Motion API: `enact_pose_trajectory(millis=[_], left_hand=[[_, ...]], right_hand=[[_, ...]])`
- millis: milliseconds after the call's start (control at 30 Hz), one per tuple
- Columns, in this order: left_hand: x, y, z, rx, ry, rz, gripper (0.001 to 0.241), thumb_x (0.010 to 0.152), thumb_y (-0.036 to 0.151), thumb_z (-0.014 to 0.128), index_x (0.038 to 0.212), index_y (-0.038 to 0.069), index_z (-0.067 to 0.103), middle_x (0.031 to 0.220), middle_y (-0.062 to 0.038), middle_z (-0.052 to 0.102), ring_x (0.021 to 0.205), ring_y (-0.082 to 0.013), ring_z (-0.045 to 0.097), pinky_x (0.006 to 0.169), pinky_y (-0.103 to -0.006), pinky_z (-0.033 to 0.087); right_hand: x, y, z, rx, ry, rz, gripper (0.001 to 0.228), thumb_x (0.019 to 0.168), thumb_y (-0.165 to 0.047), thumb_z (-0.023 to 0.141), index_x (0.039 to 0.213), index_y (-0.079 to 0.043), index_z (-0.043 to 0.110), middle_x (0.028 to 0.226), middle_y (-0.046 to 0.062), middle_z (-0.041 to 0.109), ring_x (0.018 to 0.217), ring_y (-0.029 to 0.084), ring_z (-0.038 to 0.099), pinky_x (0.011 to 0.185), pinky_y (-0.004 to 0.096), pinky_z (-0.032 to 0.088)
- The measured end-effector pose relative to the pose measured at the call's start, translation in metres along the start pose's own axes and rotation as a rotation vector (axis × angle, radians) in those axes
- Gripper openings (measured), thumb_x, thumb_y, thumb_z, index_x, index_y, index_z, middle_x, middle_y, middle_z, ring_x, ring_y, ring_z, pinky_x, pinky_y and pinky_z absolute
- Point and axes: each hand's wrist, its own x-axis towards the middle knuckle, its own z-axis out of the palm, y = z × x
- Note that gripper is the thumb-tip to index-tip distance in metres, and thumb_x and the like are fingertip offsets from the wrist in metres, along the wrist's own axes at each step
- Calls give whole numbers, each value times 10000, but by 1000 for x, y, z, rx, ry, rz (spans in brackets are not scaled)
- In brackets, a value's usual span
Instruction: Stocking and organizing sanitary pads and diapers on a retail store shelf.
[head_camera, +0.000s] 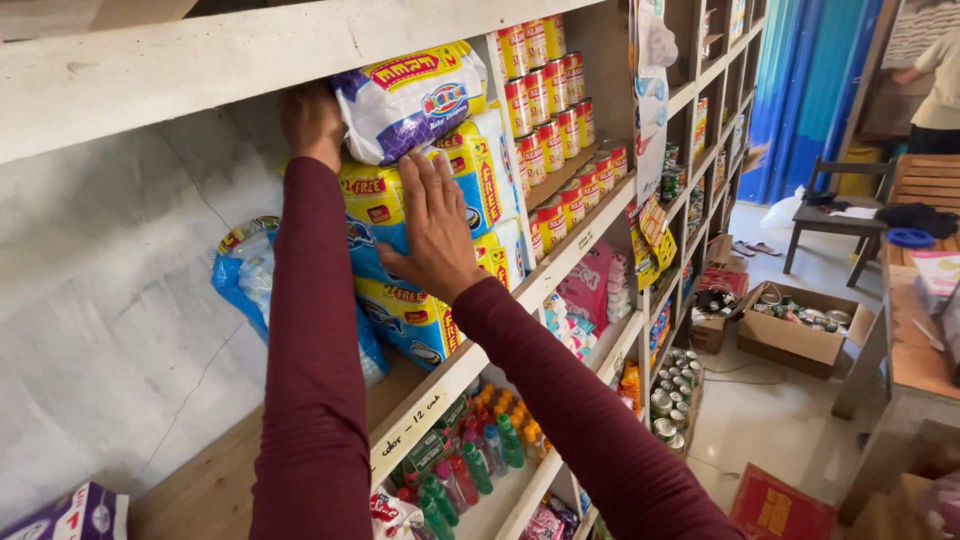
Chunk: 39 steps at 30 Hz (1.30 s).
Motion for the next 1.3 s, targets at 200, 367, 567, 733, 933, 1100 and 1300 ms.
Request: enact_pose_trajectory(millis=[200,367,567,733,933,1100,1300], left_hand=[[-10,120,-97,-6,-118,-458,419,1039,341,433,1114,27,700,1088,-262,694,1006,-467,648,869,-548,506],[-20,111,-116,-91,-10,-305,469,1060,410,408,1095,60,719,1091,-237,717,995,-468,656,872,-545,503],[-46,143,-223,-200,-82,-193,445,1060,446,523,1156,49,701,1109,-225,739,1026,-414,689,895,-510,535],[-105,165,-359,-137,-315,-27,451,960,341,752,1263,16,678,1080,-219,695,984,-375,693,847,-472,556],[-187,132,-495,369,-462,-185,542,940,438,756,1281,22,691,1126,-277,677,1046,-462,629,866,-540,520],[-253,88,-562,672,-683,-708,727,1027,697,610,1275,17,681,1082,-356,664,1052,-529,624,874,-607,514],[-292,78,-569,798,-764,-841,1052,588,797,805,1358,118,575,1324,-311,548,1238,-544,505,915,-630,496]], right_hand=[[-1,-2,2,-35,-30,36,1129,720,-359,850,1585,-23,208,1598,215,313,1532,491,218,1211,615,268],[0,-5,-2,-52,-65,47,1120,728,-354,852,1588,-35,209,1617,208,299,1537,483,211,1187,633,297],[-1,-4,-5,-55,-81,29,1128,757,-361,863,1605,-36,194,1634,215,279,1541,479,210,1177,642,303],[-5,-1,-4,-66,-102,19,1132,786,-370,868,1621,-38,179,1654,214,262,1549,474,201,1185,646,300],[-7,14,0,-97,-107,-34,1149,835,-378,877,1655,-29,152,1697,223,218,1575,464,174,1189,662,294],[-5,23,-2,-103,-172,-83,1179,854,-386,881,1653,-25,94,1708,260,187,1604,488,148,1227,664,268],[-16,17,-18,-107,-164,-92,1164,840,-339,863,1666,-50,96,1663,320,147,1583,488,157,1276,665,207]])
